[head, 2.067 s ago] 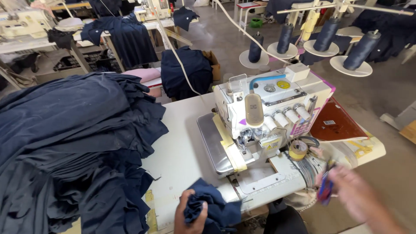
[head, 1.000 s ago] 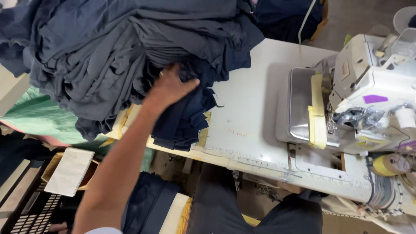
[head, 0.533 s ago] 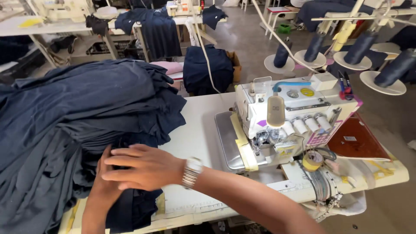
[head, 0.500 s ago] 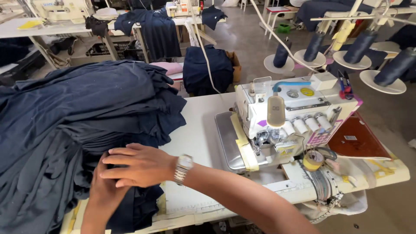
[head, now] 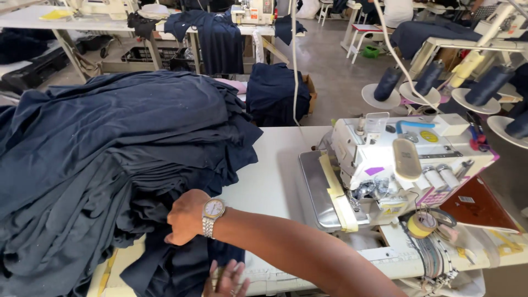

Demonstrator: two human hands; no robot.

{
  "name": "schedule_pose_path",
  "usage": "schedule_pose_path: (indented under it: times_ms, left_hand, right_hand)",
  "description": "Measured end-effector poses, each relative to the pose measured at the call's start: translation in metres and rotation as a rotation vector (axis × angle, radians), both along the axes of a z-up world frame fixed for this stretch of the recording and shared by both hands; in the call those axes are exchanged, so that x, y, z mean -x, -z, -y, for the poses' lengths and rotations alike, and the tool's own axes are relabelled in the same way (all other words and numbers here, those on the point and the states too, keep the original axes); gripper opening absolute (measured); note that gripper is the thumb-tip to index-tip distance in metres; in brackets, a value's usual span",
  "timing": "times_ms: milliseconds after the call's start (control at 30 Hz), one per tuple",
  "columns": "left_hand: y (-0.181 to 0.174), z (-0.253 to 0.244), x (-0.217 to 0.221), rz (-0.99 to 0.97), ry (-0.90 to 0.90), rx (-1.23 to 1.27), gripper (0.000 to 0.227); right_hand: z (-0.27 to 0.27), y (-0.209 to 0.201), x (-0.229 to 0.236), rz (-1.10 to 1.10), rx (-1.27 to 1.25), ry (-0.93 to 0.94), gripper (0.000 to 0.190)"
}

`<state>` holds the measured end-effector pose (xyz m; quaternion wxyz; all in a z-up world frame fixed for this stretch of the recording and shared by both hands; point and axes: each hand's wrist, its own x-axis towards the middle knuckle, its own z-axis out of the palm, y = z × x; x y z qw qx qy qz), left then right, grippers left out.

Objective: Trimming excess material from a fabric strip using thread snips at a sewing workstation

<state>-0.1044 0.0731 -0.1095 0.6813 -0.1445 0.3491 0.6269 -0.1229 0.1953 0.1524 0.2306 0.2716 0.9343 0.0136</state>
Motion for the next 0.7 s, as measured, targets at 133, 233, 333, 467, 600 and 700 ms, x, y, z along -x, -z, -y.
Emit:
schedule_pose_path:
  times_ms: [133,233,333,467,600,700]
  left_hand:
    - [-0.032,0.021,-0.017,-0.118,-0.152,-0.092,0.047]
    - [-0.045,0.020,-0.030,-0.240,-0.337,0.025,0.042]
    - [-0.055,0.009,-0.022,-0.185,-0.387,0.133,0.060]
    - [-0.092,0.002,-0.005,-0.172,-0.292,0.267,0.089]
    - [-0.108,0.004,0.000,-0.231,-0.220,0.295,0.081]
    - [-0.194,0.018,-0.015,-0.324,-0.069,0.308,0.089]
  right_hand:
    - [0.008,-0.028,-0.008,0.115,0.081,0.039,0.077]
    - [-0.006,-0.014,-0.015,-0.029,0.295,-0.030,0.080]
    - [-0.009,-0.016,-0.027,-0.034,0.511,0.114,0.090]
    - [0.003,-0.041,-0.047,-0.047,0.577,0.266,0.101]
    - [0.005,-0.049,-0.069,-0.047,0.705,0.348,0.121]
    - [0.007,-0.049,-0.084,-0.053,0.797,0.477,0.125]
